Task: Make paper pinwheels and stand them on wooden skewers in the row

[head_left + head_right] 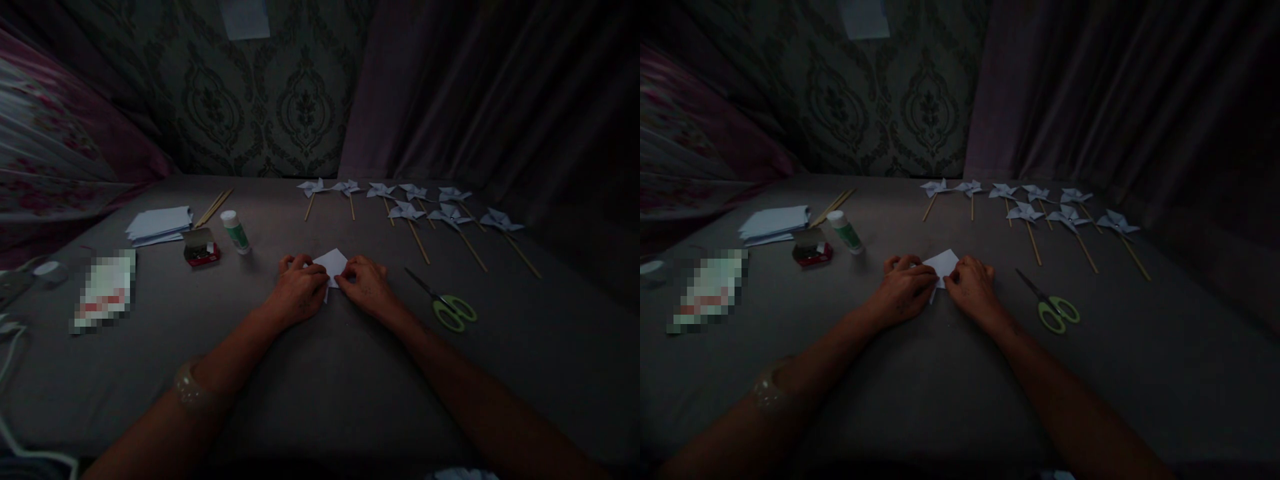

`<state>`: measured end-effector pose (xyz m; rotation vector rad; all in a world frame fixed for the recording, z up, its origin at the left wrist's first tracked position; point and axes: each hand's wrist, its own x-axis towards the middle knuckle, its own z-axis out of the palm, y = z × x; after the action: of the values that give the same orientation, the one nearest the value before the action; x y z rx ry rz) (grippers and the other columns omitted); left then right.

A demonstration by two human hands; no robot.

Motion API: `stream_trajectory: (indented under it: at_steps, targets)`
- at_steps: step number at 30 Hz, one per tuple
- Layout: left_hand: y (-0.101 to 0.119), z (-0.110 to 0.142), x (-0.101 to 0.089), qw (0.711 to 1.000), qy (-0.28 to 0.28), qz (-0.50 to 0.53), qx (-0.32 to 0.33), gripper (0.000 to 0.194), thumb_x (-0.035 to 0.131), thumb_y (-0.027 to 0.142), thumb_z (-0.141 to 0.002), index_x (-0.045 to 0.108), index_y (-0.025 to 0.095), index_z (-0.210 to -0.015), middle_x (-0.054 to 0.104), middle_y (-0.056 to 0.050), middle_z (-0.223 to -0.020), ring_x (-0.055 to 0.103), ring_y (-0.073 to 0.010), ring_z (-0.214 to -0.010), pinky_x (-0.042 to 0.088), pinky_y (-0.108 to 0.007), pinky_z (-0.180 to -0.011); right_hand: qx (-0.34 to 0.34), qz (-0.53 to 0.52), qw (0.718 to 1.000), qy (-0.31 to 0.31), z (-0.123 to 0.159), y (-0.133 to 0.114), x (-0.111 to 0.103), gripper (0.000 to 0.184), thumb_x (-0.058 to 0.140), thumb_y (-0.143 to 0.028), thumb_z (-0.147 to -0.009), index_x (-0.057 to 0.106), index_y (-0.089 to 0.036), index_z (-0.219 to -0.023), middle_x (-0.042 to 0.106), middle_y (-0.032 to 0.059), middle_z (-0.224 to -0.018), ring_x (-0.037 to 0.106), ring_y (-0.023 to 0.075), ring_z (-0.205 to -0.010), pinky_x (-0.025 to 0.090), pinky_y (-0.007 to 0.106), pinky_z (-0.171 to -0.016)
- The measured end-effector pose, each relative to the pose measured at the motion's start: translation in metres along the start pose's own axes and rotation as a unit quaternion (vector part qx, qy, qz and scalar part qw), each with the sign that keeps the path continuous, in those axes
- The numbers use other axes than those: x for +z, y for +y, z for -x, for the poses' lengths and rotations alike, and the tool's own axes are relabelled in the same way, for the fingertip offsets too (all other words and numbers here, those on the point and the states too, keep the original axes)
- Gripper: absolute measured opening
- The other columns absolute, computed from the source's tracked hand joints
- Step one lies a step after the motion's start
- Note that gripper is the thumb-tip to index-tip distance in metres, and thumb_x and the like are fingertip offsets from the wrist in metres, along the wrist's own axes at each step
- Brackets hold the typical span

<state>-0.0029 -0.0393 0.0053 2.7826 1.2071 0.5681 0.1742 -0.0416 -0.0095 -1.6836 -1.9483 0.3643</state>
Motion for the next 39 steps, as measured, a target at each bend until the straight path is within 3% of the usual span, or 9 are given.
stream_trajectory:
  at_steps: [16, 39]
  targets:
    - [0.000, 0.000, 0.000, 1.000, -0.003, 0.005, 0.001, 0.027, 0.049, 0.023, -0.086, 0.071, 0.027, -0.102, 0.071, -0.004, -0.104, 0.049, -0.0277, -0.104, 0.024, -0.050, -0.090, 0.056, -0.006, 0.998, -0.033, -0.008, -0.003, -0.006, 0.017, 0.065, -0.026, -0.076, 0.060, -0.018, -0.062, 0.064, 0.0044, -0.086, 0.060, 0.0200, -0.087, 0.035, 0.040, -0.084]
    - [0.002, 0.000, -0.004, 1.000, -0.015, 0.000, -0.008, 0.028, 0.048, 0.023, -0.086, 0.071, 0.027, -0.102, 0.070, -0.004, -0.105, 0.049, -0.0281, -0.104, 0.025, -0.050, -0.089, 0.066, 0.018, 0.997, -0.048, -0.013, -0.004, -0.007, 0.019, 0.066, -0.030, -0.075, 0.063, -0.019, -0.059, 0.068, 0.0055, -0.078, 0.061, 0.0191, -0.075, 0.040, 0.036, -0.076]
